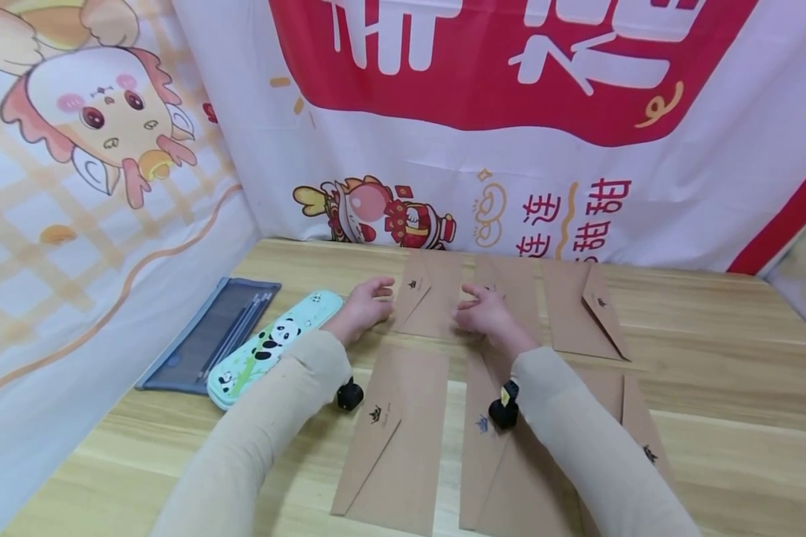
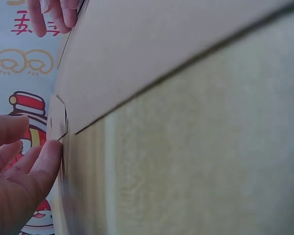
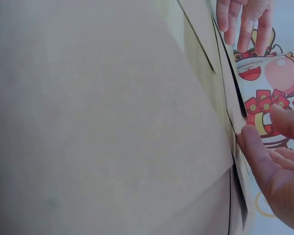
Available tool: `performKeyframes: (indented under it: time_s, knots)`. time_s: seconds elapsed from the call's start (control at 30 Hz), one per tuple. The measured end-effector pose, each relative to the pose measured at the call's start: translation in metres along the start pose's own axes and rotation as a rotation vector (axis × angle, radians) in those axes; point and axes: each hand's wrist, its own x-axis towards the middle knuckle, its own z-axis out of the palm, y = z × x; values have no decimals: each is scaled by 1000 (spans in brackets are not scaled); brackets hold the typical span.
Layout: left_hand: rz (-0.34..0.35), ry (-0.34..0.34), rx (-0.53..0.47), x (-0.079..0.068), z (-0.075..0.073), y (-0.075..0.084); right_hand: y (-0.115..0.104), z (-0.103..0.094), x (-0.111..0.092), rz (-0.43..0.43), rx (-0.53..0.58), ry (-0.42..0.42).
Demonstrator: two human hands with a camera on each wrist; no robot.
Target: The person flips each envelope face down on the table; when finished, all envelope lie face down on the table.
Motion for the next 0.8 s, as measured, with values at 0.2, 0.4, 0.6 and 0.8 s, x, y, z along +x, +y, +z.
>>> performKeyframes:
  time_s: [0.2,0.4,0.6,0.8]
  knots:
    - [-37,-12,-23,2,4,-4,0,1,0,34,-19,-2]
    - [-74,13,-100,3,8,-4,1,1,2,47,-29,-9]
    - [-100,47,-166,3,7,-1,1,0,7,67,-6,-33]
    - [-97,124,-241,1,4,5,-3,2,7,97,43,-52]
